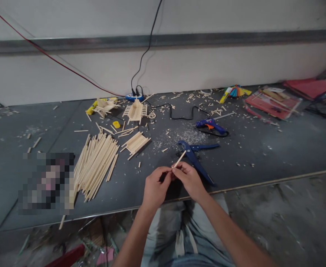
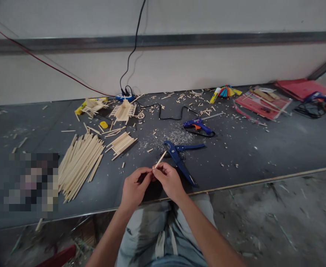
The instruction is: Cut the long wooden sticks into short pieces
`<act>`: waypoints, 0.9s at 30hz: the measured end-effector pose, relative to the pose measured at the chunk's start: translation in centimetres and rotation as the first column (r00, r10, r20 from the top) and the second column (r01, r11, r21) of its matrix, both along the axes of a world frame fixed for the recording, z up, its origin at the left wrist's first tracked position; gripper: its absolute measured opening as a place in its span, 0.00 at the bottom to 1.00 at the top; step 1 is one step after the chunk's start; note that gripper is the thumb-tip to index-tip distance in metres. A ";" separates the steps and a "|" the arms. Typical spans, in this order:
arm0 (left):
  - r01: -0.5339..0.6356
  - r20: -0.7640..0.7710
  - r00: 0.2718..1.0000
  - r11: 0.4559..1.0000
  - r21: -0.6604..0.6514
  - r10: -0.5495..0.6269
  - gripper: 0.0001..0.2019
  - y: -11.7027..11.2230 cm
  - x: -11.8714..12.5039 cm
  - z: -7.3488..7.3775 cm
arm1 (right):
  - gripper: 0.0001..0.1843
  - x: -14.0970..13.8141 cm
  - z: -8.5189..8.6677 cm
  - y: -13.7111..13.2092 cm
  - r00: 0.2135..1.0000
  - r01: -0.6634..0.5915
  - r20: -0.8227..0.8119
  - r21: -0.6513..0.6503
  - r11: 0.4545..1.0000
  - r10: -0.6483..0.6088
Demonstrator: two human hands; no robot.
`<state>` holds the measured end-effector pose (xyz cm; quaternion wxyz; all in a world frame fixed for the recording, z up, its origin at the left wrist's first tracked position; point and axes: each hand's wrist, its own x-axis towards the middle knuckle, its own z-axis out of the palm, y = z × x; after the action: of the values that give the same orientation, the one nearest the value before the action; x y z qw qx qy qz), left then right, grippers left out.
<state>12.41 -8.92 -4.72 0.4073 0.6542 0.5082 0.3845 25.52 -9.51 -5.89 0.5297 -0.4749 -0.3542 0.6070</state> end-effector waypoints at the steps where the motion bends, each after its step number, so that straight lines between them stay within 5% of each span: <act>1: -0.001 -0.005 1.000 1.000 0.000 0.001 0.06 0.0 0.0 0.0 | 0.10 0.0 0.0 0.0 1.000 0.001 -0.007 0.000 1.000 -0.001; 27: 0.018 0.042 0.999 1.000 -0.025 -0.017 0.07 -0.2 0.0 0.3 | 0.09 0.0 -0.4 0.3 0.997 -0.023 -0.071 0.004 1.000 0.023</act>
<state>12.43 -9.07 -4.44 0.4294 0.6452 0.4985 0.3882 25.53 -9.21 -6.31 0.5359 -0.4480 -0.3416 0.6288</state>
